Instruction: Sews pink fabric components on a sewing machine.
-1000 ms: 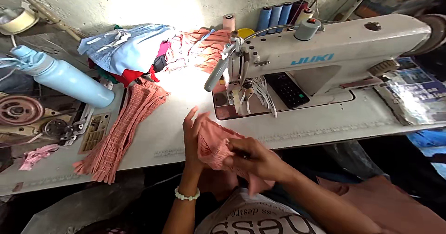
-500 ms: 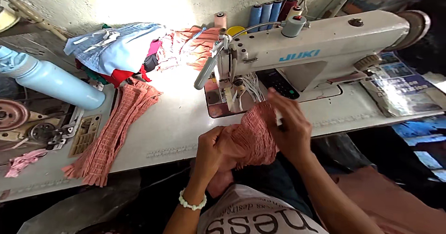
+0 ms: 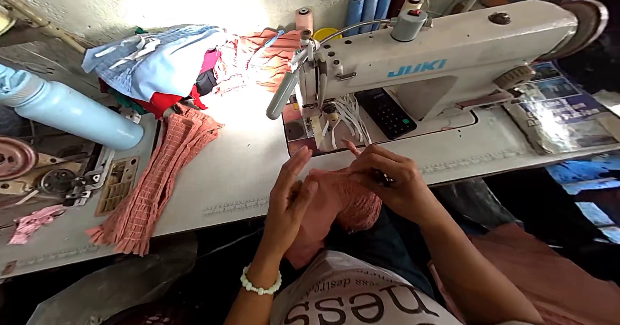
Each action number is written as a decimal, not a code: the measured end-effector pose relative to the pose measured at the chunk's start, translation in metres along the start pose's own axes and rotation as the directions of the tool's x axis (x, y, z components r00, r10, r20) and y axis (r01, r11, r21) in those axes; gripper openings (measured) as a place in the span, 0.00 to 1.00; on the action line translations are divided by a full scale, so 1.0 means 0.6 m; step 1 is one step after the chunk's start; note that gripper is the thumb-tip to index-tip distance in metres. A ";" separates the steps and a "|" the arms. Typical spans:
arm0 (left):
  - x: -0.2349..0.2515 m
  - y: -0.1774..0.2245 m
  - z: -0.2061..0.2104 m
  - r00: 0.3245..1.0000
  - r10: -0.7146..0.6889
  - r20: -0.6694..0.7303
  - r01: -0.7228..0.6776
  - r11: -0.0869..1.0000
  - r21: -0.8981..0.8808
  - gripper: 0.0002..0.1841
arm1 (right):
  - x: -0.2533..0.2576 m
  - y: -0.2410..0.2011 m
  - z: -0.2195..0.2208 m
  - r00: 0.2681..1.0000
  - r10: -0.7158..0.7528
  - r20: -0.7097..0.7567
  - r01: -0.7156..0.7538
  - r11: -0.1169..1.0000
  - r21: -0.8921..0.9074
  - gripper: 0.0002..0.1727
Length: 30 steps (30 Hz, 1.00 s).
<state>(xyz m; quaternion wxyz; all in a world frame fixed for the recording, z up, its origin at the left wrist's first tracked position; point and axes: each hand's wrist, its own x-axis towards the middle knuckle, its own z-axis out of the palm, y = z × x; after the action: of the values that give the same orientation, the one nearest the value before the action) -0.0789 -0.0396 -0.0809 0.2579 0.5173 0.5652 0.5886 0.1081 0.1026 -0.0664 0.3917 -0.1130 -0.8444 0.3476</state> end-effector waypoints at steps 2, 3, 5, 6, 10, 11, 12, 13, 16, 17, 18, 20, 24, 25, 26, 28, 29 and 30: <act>0.010 0.007 -0.009 0.994 0.061 0.088 -0.062 0.998 0.005 0.25 | -0.003 -0.003 -0.002 1.000 0.014 0.026 -0.015 0.999 0.039 0.12; 0.014 0.009 -0.009 0.991 0.057 0.118 -0.058 0.998 0.004 0.22 | -0.005 -0.005 -0.002 0.999 0.024 0.038 -0.026 0.998 0.048 0.12; 0.019 0.012 -0.007 0.989 0.019 0.147 -0.020 1.000 0.002 0.16 | -0.007 -0.010 0.000 0.997 0.049 0.065 -0.051 0.998 0.025 0.13; 0.019 0.012 -0.006 0.988 0.006 0.155 -0.008 1.000 0.010 0.15 | -0.008 -0.012 0.002 0.996 0.058 0.073 -0.057 0.998 -0.009 0.13; 0.013 0.012 -0.008 0.990 0.015 0.137 -0.035 0.990 0.140 0.13 | -0.010 -0.006 -0.001 1.000 -0.011 0.028 0.015 0.991 -0.136 0.08; 0.012 0.014 -0.012 0.991 0.028 0.130 -0.048 0.986 0.161 0.13 | -0.009 -0.005 -0.004 0.999 -0.031 0.037 0.036 0.987 -0.154 0.08; 0.012 0.015 -0.017 0.992 0.046 0.119 -0.066 0.983 0.171 0.13 | -0.007 -0.004 -0.008 0.997 -0.045 0.066 0.056 0.983 -0.174 0.08; 0.012 0.018 -0.023 0.992 0.068 0.103 -0.085 0.981 0.173 0.12 | -0.004 -0.003 -0.014 0.992 -0.049 0.114 0.071 0.977 -0.201 0.08; 0.010 0.032 -0.056 0.990 0.138 0.036 -0.142 0.970 0.197 0.09 | 0.001 0.011 -0.043 0.968 0.000 0.251 0.083 0.944 -0.320 0.08; 0.008 0.039 -0.074 0.987 0.158 0.012 -0.156 0.962 0.225 0.08 | -0.001 0.018 -0.052 0.960 0.024 0.280 0.077 0.936 -0.343 0.08; 0.004 0.047 -0.093 0.985 0.173 -0.016 -0.163 0.952 0.260 0.08 | -0.006 0.026 -0.058 0.953 0.047 0.298 0.063 0.936 -0.347 0.09; -0.010 0.063 -0.133 0.979 0.190 -0.076 -0.152 0.925 0.349 0.08 | -0.015 0.033 -0.065 0.946 0.088 0.312 0.011 0.953 -0.302 0.09; -0.046 0.094 -0.189 0.966 0.191 -0.174 -0.036 0.767 0.640 0.13 | 0.001 0.010 -0.033 0.970 0.054 0.236 -0.015 0.986 -0.163 0.09; -0.052 0.105 -0.189 0.970 0.178 -0.167 -0.007 0.705 0.709 0.15 | 0.013 -0.002 -0.014 0.976 0.022 0.216 0.009 0.990 -0.140 0.07; -0.056 0.115 -0.183 0.977 0.167 -0.134 -0.011 0.665 0.746 0.19 | 0.026 -0.016 0.008 0.978 -0.022 0.205 0.050 0.990 -0.131 0.06; -0.056 0.127 -0.159 0.985 0.169 -0.017 -0.101 0.664 0.741 0.29 | 0.057 -0.043 0.056 0.966 -0.156 0.207 0.179 0.979 -0.099 0.04; -0.054 0.126 -0.144 0.983 0.182 0.030 -0.149 0.690 0.709 0.31 | 0.071 -0.057 0.078 0.952 -0.225 0.206 0.245 0.967 -0.076 0.04; -0.053 0.121 -0.133 0.979 0.199 0.048 -0.180 0.726 0.664 0.28 | 0.083 -0.070 0.097 0.938 -0.284 0.201 0.299 0.953 -0.051 0.03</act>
<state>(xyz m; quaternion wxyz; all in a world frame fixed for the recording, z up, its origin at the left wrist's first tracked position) -0.1195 -0.1164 -0.0093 -0.0121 0.6221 0.6852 0.3786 0.0348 0.0656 -0.0350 0.3511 0.0316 -0.8988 0.2606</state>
